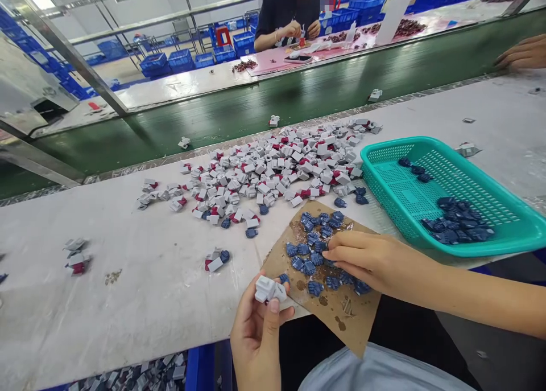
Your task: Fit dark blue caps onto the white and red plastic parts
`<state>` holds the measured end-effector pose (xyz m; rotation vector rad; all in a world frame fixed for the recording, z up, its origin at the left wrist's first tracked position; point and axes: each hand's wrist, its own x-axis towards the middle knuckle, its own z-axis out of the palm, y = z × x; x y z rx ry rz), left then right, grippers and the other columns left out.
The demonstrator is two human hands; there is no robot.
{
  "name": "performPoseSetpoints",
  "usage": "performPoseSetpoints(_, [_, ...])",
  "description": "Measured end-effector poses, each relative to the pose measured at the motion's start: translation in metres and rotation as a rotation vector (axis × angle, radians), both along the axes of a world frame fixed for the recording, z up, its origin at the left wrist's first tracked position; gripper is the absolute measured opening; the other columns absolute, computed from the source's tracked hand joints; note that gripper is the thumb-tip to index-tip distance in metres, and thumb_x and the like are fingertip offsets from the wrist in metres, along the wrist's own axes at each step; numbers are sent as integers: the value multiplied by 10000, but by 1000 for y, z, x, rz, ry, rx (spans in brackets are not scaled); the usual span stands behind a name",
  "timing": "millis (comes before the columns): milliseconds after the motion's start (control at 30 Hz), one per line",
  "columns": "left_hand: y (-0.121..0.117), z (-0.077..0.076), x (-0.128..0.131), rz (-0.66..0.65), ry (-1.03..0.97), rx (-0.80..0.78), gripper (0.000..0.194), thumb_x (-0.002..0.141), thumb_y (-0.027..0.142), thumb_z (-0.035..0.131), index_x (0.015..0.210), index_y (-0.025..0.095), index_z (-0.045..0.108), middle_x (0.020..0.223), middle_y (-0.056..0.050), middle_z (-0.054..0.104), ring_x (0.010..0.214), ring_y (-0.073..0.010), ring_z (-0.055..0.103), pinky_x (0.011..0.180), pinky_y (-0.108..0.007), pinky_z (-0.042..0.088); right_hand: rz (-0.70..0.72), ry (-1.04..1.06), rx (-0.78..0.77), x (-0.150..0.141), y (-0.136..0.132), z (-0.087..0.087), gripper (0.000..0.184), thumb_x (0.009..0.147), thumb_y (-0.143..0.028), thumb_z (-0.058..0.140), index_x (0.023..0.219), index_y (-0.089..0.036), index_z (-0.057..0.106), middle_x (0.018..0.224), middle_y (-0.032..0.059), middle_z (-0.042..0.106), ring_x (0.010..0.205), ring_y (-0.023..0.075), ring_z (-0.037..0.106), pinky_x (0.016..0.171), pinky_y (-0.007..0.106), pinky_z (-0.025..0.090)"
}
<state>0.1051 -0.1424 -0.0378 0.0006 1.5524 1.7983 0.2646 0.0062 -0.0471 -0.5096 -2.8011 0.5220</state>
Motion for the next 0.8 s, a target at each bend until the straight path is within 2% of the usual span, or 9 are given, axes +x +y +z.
performPoseSetpoints(67, [0, 0, 2, -23, 9, 3, 446, 537, 344, 877, 923, 166, 744, 809, -66, 765, 755, -191, 723, 574, -173, 584, 7, -15, -37, -1, 1, 0, 307, 971, -209, 339, 998, -171, 642, 922, 87, 624, 808, 175, 609, 666, 289, 479])
performPoseSetpoints(167, [2, 0, 5, -37, 36, 18, 403, 520, 304, 884, 882, 191, 747, 783, -39, 762, 687, -156, 704, 495, -149, 556, 3, -21, -89, -3, 5, 5, 290, 955, -193, 354, 973, -166, 643, 910, 90, 620, 818, 191, 599, 694, 309, 475])
performPoseSetpoints(233, [4, 0, 9, -43, 32, 34, 380, 511, 289, 886, 855, 208, 746, 787, -23, 761, 659, -142, 695, 466, -138, 538, 22, -47, -148, -4, 7, 11, 265, 945, -188, 377, 955, -170, 642, 902, 84, 624, 822, 191, 602, 695, 305, 475])
performPoseSetpoints(333, [8, 1, 14, -75, 2, 62, 344, 510, 276, 886, 815, 210, 742, 800, -18, 761, 662, -131, 699, 516, -131, 541, -4, -35, -227, -5, 6, 24, 213, 935, -224, 424, 959, -182, 631, 917, 74, 643, 830, 186, 614, 696, 291, 481])
performPoseSetpoints(400, [10, 2, 17, -108, -30, 71, 328, 514, 275, 884, 802, 207, 742, 773, -20, 758, 669, -131, 704, 560, -132, 545, -98, 22, -303, -5, 2, 33, 187, 928, -286, 455, 968, -192, 611, 822, 48, 645, 719, 165, 610, 615, 264, 471])
performPoseSetpoints(467, [12, 4, 20, -134, -57, 76, 317, 520, 265, 879, 801, 209, 743, 737, -17, 753, 662, -132, 705, 599, -146, 553, -171, 78, -445, -6, -3, 41, 182, 917, -351, 487, 958, -206, 589, 673, 1, 604, 558, 131, 554, 498, 230, 424])
performPoseSetpoints(567, [14, 8, 24, -155, -71, 88, 300, 518, 232, 874, 787, 211, 744, 741, -15, 755, 666, -133, 706, 627, -161, 560, -195, 127, -622, -9, -13, 51, 188, 907, -386, 514, 942, -211, 575, 626, -19, 582, 508, 110, 518, 454, 202, 400])
performPoseSetpoints(667, [14, 10, 26, -160, -70, 91, 288, 520, 235, 874, 774, 215, 741, 741, -10, 754, 659, -132, 703, 614, -162, 559, -174, 127, -669, -12, -20, 55, 176, 900, -371, 530, 924, -203, 577, 693, 1, 620, 552, 108, 535, 480, 193, 414])
performPoseSetpoints(800, [12, 9, 27, -177, -17, 95, 256, 543, 225, 859, 770, 227, 741, 739, 0, 753, 638, -129, 694, 588, -161, 554, -129, 86, -680, -13, -24, 56, 152, 904, -339, 531, 877, -198, 581, 625, -19, 586, 515, 96, 502, 462, 185, 382])
